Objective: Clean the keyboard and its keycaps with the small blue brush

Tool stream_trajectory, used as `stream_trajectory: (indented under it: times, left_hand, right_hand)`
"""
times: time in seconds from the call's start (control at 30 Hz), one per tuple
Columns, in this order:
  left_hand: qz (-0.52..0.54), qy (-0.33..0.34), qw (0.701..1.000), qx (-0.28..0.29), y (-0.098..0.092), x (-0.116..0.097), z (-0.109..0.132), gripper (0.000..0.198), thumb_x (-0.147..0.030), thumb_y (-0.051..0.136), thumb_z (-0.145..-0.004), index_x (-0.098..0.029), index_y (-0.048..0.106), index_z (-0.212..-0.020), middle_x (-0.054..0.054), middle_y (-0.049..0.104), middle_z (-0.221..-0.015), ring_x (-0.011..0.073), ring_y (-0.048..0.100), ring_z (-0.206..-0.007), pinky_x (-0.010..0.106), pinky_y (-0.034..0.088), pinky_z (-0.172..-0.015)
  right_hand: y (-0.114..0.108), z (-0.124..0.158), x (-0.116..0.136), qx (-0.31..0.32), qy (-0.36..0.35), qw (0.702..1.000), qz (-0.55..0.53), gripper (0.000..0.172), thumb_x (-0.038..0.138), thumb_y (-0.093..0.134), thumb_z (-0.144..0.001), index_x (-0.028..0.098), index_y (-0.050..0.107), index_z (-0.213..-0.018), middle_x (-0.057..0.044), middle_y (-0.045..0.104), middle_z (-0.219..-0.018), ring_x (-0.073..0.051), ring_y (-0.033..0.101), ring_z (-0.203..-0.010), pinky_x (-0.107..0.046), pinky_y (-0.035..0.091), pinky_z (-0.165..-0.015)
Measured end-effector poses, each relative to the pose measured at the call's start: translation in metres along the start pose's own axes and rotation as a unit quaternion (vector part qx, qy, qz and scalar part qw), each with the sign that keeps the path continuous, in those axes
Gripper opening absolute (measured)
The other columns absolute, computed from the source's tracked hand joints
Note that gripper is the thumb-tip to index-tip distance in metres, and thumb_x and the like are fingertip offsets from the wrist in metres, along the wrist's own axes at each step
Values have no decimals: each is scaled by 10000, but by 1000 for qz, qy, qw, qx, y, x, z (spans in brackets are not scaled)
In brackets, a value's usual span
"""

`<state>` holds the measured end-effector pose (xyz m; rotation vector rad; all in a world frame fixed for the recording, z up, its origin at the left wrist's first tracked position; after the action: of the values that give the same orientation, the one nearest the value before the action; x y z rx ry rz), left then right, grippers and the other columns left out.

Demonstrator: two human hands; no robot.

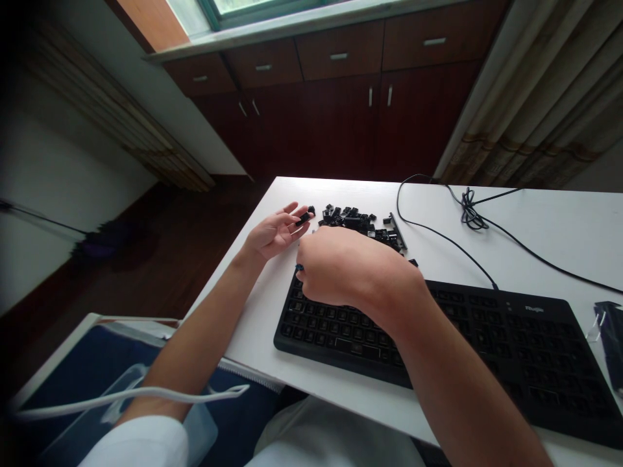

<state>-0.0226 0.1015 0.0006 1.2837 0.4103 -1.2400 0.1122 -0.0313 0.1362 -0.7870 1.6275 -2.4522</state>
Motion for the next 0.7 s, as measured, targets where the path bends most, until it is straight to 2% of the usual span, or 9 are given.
stream_trajectory:
  times: [0.23,0.37,0.57,0.7]
  left_hand:
    - [-5,0,1000,4,-1,0,1,511,1,630,-740,-199,584,-1208,93,659,-1284,250,661,-1186,388,544,-1030]
    - [-3,-2,1000,6,-2,1,0,465,3,644,-725,-186,593,-1147,92,654,-1288,257,657,-1189,375,543,-1020]
    - [0,-3,1000,-3,-3,1,-1,505,3,635,-713,-197,588,-1174,88,660,-1274,261,641,-1214,383,534,-1024]
    - [-1,-4,1000,0,-4,1,-2,528,2,631,-718,-200,581,-1203,87,665,-1271,262,644,-1210,382,537,-1022]
  right_hand:
    - [-1,2,2,19,-18,1000,14,321,398,482,-929,202,686,-779,-40,656,-703,-133,461,-543,-284,299,-544]
    - [-2,5,5,26,-29,999,11,336,407,484,-931,198,675,-749,-40,658,-708,-125,458,-535,-277,303,-536]
    - [1,4,-3,43,26,999,12,275,360,498,-912,196,697,-817,-54,683,-753,-142,474,-535,-280,314,-512]
    - [-1,5,-3,31,25,999,16,275,354,498,-910,194,685,-787,-51,685,-746,-132,461,-515,-280,309,-503]
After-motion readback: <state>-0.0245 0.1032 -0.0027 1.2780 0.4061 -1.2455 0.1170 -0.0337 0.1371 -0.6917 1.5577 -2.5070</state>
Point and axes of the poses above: each hand's wrist, its own z-axis away from the middle knuckle, its own y-axis out of the palm, x = y × z, the point moved 6 cm from there along -z, towards the middle knuckle
